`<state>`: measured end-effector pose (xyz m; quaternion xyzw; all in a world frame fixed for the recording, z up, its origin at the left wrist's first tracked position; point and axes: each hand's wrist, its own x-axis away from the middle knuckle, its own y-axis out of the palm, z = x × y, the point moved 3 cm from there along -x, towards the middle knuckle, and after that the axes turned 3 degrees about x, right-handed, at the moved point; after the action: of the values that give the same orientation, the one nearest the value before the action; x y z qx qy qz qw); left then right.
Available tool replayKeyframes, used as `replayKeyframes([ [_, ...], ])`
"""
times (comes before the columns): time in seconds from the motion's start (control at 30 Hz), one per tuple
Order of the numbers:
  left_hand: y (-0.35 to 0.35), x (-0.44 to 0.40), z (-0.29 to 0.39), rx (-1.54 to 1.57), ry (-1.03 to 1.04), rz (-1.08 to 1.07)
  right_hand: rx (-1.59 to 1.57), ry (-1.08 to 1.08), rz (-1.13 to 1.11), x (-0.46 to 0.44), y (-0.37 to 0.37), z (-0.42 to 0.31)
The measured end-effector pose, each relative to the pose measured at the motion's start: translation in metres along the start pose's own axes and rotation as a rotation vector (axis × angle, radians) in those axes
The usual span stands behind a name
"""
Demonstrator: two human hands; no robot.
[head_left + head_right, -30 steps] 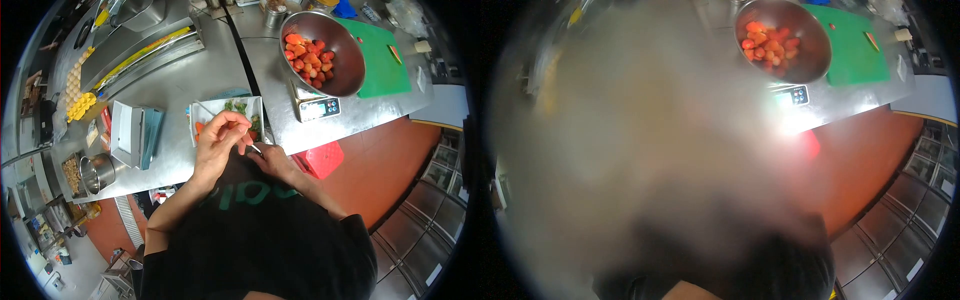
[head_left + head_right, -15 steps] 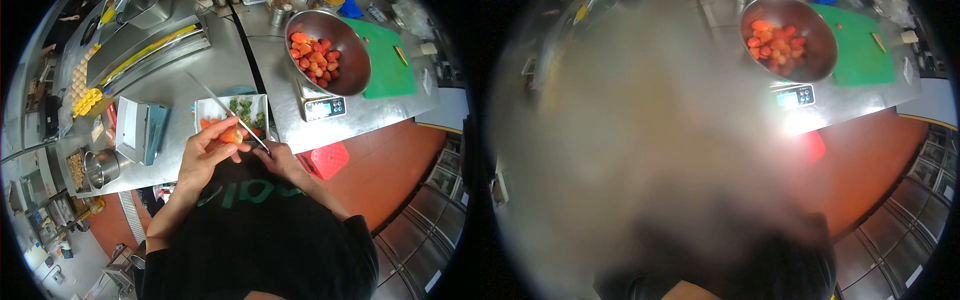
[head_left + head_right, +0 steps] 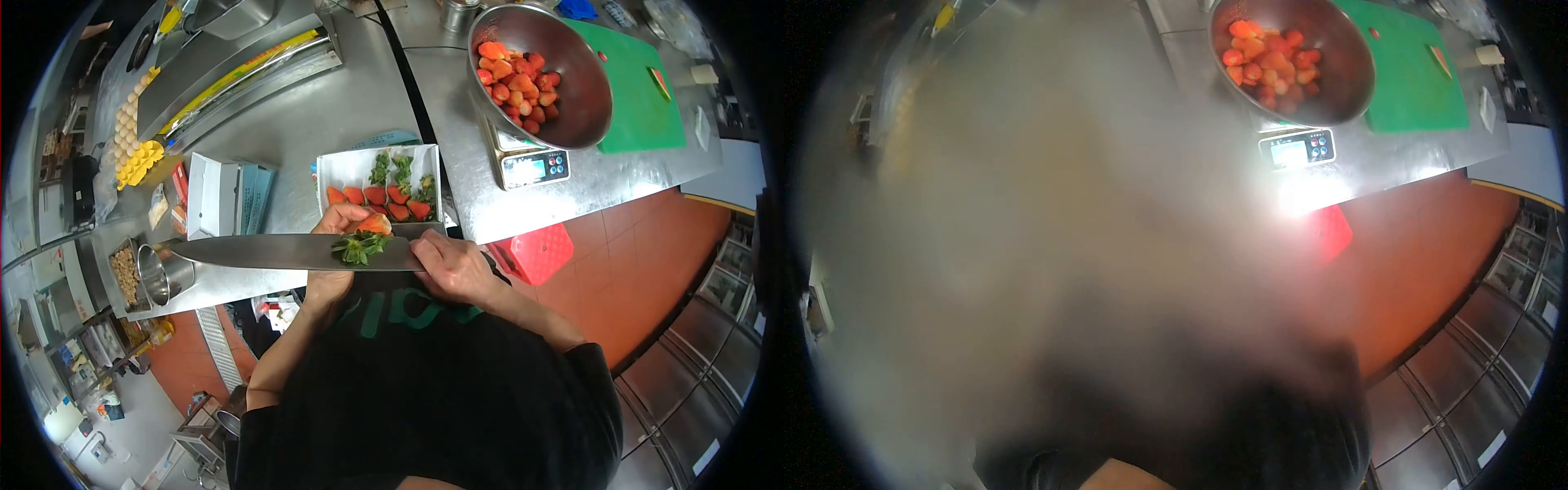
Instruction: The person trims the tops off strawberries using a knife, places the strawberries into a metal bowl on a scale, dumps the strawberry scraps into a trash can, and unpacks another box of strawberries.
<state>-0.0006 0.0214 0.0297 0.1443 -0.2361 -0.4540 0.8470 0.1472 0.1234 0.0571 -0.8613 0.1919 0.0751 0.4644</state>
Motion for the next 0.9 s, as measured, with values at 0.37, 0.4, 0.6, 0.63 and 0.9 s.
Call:
replayKeyframes([
  [0.37, 0.004, 0.009, 0.014, -0.074, 0.045, 0.029, -0.144, 0.358, -0.178, 0.007, 0.015, 0.023],
  [0.4, 0.007, 0.012, 0.022, -0.161, 0.002, 0.035, -0.154, 0.389, -0.168, 0.010, 0.020, 0.032],
  [0.6, 0.023, 0.002, 0.030, -0.069, 0.029, 0.033, -0.234, 0.472, -0.251, 0.018, 0.030, 0.043],
  [0.63, 0.026, 0.001, 0.032, -0.078, 0.013, 0.035, -0.251, 0.462, -0.217, 0.020, 0.035, 0.045],
  [0.9, 0.001, 0.001, 0.010, -0.152, -0.012, 0.127, -0.119, 0.217, 0.059, 0.007, 0.006, 0.014],
])
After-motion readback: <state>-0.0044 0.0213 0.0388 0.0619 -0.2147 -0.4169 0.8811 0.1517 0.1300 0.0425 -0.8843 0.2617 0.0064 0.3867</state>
